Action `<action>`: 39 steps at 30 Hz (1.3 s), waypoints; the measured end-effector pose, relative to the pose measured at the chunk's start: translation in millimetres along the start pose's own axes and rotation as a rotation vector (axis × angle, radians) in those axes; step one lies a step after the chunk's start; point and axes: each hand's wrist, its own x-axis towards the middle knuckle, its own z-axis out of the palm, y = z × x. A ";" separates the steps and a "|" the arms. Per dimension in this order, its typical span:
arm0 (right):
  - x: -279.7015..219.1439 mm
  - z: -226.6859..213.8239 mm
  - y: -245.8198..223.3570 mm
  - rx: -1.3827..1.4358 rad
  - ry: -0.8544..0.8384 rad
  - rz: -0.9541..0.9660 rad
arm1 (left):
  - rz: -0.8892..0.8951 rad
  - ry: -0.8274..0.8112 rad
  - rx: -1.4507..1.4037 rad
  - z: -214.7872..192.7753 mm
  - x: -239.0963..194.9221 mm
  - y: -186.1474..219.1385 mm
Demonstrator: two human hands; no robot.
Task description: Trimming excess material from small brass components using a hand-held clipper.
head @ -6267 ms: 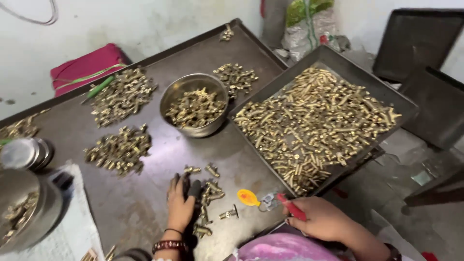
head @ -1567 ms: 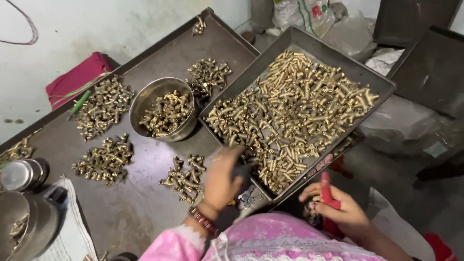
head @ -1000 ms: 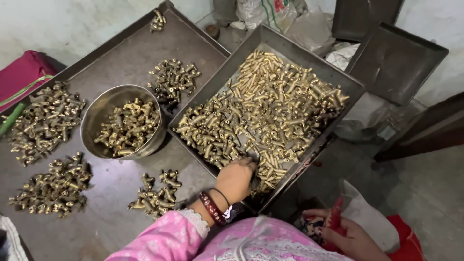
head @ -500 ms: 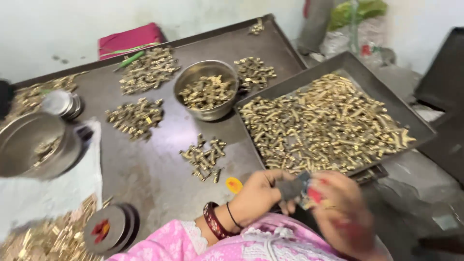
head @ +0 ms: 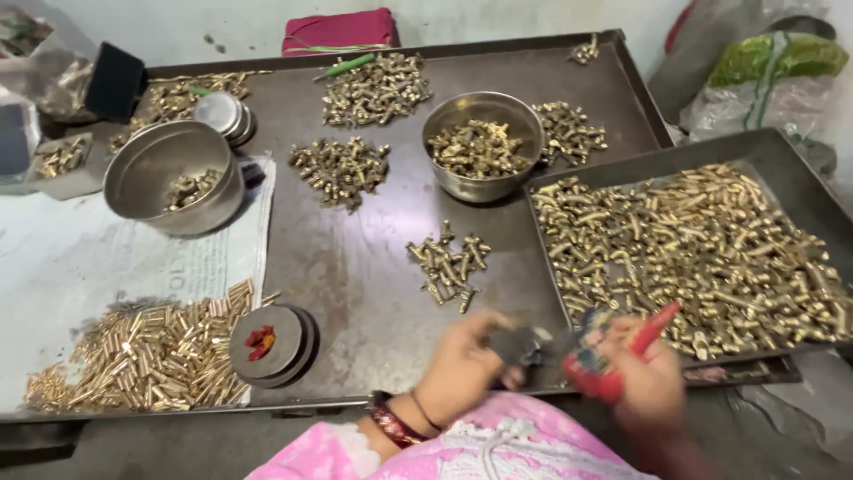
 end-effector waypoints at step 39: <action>6.7 222.5 -31.1 -1.142 0.005 -0.691 | -0.002 -0.088 0.131 -167.9 16.0 33.0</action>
